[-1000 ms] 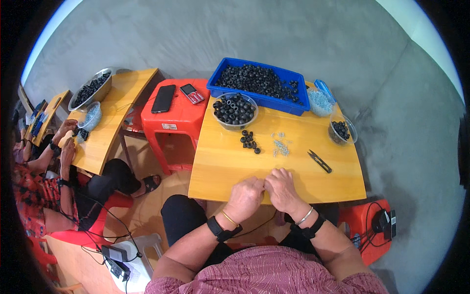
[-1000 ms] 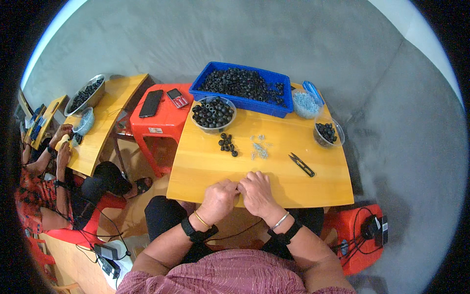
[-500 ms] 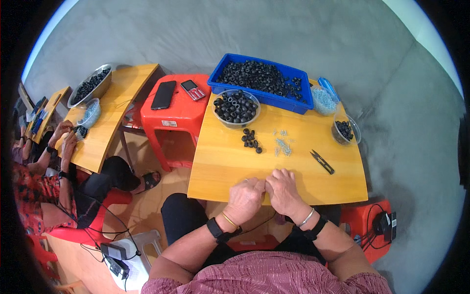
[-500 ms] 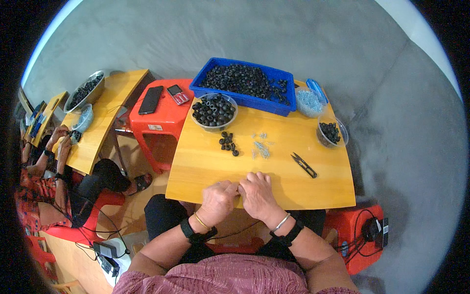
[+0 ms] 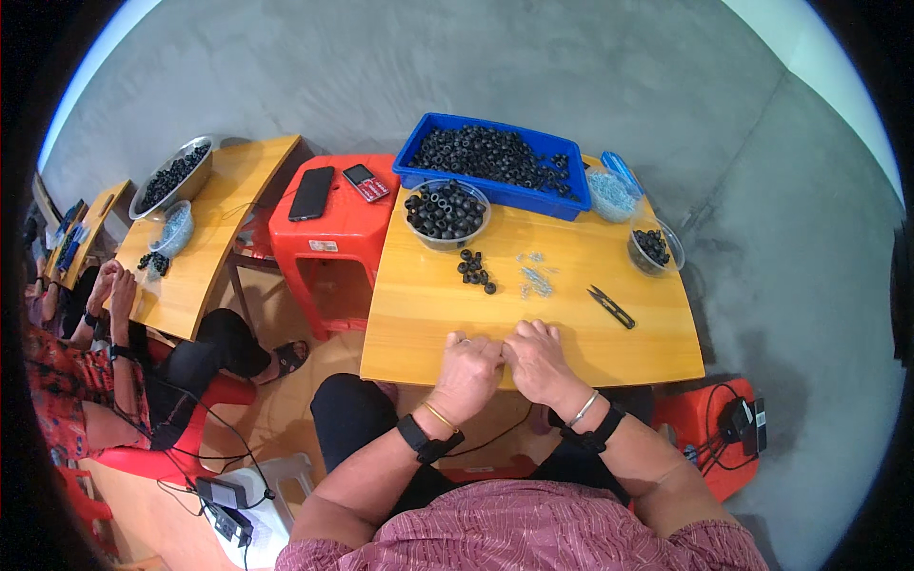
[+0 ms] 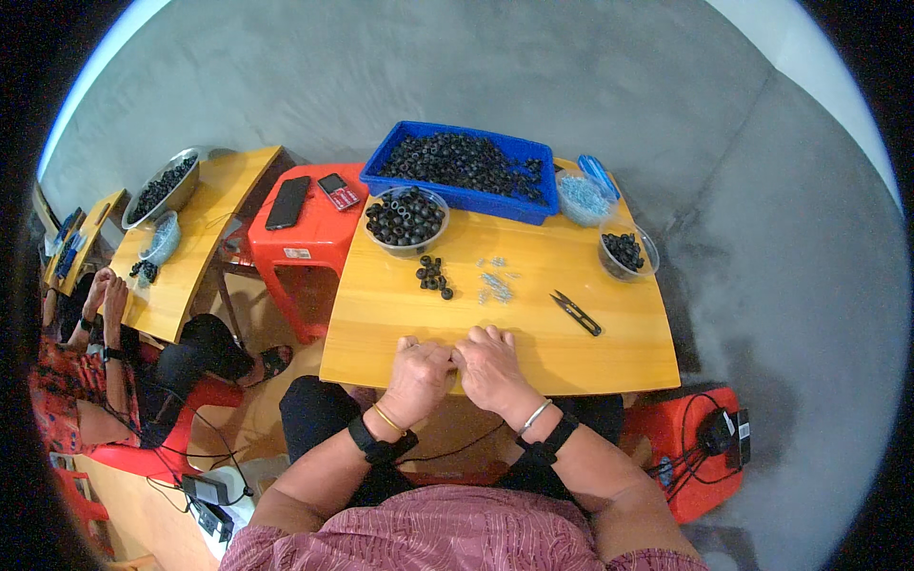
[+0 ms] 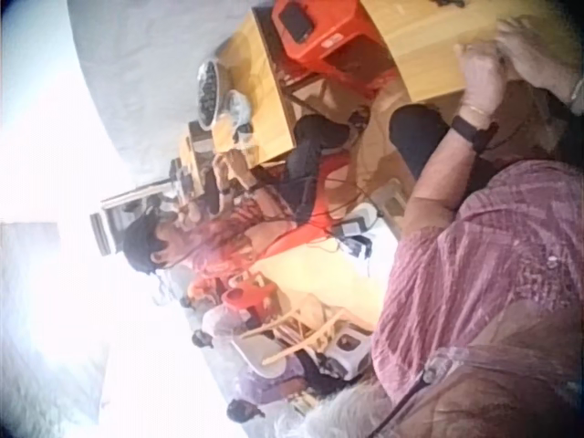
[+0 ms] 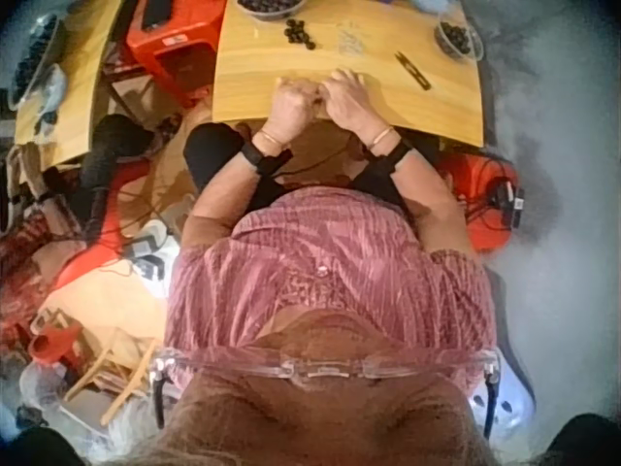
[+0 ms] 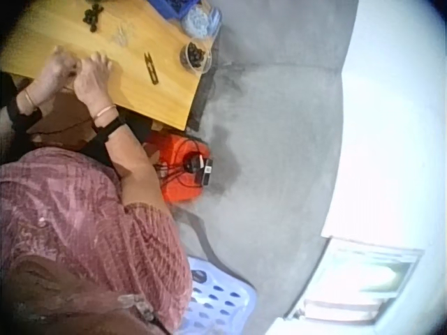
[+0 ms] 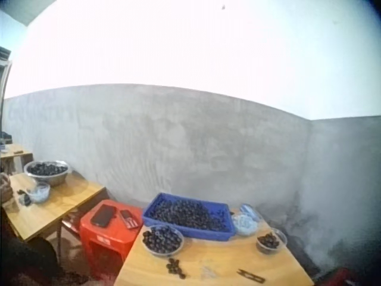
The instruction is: The person assembles components by hand by picking up a black ring and a small metal piece, joining them together, and occasionally using shears to trim the metal before placing the unit on the table.
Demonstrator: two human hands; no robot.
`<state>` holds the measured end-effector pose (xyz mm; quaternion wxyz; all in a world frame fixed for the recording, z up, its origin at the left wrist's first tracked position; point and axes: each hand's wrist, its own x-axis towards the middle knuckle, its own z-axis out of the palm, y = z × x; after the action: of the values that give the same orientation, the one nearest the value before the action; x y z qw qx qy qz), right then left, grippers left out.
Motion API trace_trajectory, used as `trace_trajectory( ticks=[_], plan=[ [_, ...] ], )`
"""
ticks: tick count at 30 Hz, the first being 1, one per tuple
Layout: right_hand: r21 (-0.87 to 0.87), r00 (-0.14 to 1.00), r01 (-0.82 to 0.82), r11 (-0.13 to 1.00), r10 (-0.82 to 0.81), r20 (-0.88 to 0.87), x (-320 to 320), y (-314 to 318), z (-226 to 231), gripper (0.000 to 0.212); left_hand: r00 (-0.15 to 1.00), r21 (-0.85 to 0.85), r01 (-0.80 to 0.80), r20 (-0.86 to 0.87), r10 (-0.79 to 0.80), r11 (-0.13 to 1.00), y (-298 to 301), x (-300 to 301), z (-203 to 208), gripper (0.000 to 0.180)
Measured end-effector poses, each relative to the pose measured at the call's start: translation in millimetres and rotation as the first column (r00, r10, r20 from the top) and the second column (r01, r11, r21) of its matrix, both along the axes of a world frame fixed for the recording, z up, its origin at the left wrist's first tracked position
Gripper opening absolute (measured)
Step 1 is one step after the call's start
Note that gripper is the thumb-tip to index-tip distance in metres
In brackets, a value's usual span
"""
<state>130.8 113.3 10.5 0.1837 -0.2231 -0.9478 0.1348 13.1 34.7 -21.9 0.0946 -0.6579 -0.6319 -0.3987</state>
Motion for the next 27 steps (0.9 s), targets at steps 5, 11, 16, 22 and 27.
trace_trajectory(
  ticks=[5,11,16,22,27],
  plan=[
    [0.039,0.999,0.015,0.999,-0.017,0.051,-3,1,3,0.010,0.999,0.006,-0.006,0.042,0.005,1.000,2,-2,2,0.012],
    [0.090,0.999,0.019,0.996,-0.023,0.043,-5,-6,2,0.011,0.997,-0.013,0.009,0.078,-0.007,1.000,-6,0,12,0.005],
    [0.096,0.998,0.043,0.994,-0.047,0.039,-2,-2,-4,0.014,0.994,0.016,0.023,0.111,-0.024,1.000,-5,1,8,0.005],
    [-0.347,0.949,-0.152,0.925,0.039,-0.312,10,23,-4,0.023,0.656,0.059,0.080,0.748,-0.097,0.995,-4,-7,11,0.007],
    [-0.544,0.919,-0.054,0.837,-0.172,-0.356,12,-3,15,0.013,0.009,0.086,0.194,0.996,-0.089,0.977,-14,-9,28,0.011]
  ],
)
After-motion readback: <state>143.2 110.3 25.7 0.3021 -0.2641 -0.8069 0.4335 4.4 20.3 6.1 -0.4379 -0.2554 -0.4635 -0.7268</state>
